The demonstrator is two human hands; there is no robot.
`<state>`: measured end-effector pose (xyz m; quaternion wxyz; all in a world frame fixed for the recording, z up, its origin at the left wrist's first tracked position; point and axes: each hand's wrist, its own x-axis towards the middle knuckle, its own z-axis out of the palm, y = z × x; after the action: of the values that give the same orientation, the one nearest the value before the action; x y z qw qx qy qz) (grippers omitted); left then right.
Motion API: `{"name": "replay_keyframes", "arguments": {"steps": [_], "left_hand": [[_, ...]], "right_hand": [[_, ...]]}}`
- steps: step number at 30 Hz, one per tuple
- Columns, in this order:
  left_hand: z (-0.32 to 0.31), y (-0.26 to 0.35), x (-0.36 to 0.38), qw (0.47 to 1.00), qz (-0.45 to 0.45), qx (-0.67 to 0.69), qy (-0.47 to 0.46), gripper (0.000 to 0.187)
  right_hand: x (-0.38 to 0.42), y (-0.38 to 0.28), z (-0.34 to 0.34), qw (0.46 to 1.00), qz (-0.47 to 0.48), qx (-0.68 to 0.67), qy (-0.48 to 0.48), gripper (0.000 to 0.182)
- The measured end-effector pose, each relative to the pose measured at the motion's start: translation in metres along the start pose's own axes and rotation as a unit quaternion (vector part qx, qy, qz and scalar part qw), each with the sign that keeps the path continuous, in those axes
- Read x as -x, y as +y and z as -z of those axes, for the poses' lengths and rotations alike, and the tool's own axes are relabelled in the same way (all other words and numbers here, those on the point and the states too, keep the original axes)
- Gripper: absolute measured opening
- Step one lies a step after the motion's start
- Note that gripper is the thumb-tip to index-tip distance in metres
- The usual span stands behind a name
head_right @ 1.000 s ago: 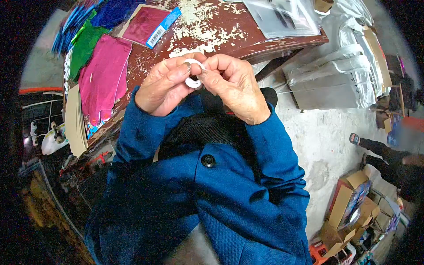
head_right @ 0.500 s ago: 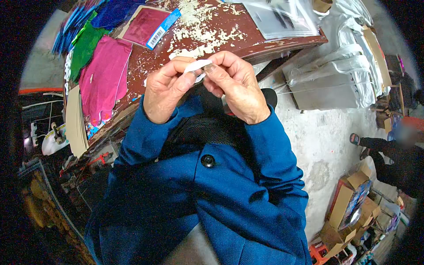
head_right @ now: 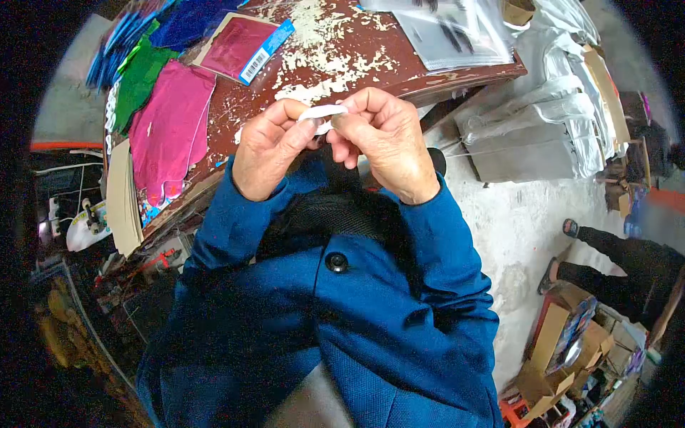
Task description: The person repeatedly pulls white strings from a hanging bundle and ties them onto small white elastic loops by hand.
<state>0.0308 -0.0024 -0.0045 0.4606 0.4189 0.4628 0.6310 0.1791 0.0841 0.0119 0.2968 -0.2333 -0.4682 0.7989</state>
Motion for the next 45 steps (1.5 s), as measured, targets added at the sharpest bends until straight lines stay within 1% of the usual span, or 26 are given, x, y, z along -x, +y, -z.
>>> {"name": "replay_keyframes", "arguments": {"steps": [2,6,11,17,21,27,31,32,36,37,41,45], "left_hand": [[0.000,0.000,0.000,1.000,0.006,-0.004,-0.011,0.009],[-0.001,0.000,0.001,0.996,0.065,0.064,-0.025,0.010],[0.004,-0.009,-0.001,0.991,0.033,0.120,-0.051,0.012],[0.007,-0.007,0.000,0.991,0.044,0.119,-0.045,0.015],[0.004,-0.001,-0.001,0.990,0.058,0.124,-0.042,0.024],[-0.003,0.001,0.001,0.991,0.026,0.120,-0.053,0.033],[-0.006,-0.001,0.001,0.997,0.029,0.072,-0.015,0.036],[-0.006,-0.002,0.000,0.997,0.029,0.072,-0.015,0.036],[0.000,-0.003,-0.005,0.986,0.081,0.144,-0.012,0.032],[0.000,-0.003,-0.006,0.986,0.081,0.144,-0.012,0.032],[0.000,0.001,-0.009,0.982,0.119,0.149,-0.011,0.027],[-0.001,-0.002,-0.009,0.988,0.096,0.120,-0.010,0.022]], "right_hand": [[0.000,0.001,0.000,1.000,-0.002,0.001,0.006,0.005],[0.000,0.002,0.001,1.000,0.018,-0.007,0.021,0.009],[0.000,0.000,0.000,0.999,0.023,0.001,0.043,0.007],[0.000,0.000,0.004,0.999,0.021,0.006,0.031,0.007],[-0.001,-0.003,0.006,0.998,0.044,0.032,0.027,0.010],[-0.001,-0.002,0.006,0.997,0.066,0.045,0.016,0.009],[-0.001,0.000,0.004,0.996,0.060,0.052,0.028,0.010],[0.000,0.000,0.004,0.996,0.060,0.052,0.028,0.010],[0.001,-0.001,0.000,0.989,0.077,0.113,0.060,0.010],[0.001,-0.001,-0.001,0.989,0.077,0.113,0.060,0.010],[0.003,-0.001,-0.005,0.972,0.106,0.197,0.067,0.009],[0.005,0.000,-0.005,0.968,0.106,0.218,0.061,0.009]]}}
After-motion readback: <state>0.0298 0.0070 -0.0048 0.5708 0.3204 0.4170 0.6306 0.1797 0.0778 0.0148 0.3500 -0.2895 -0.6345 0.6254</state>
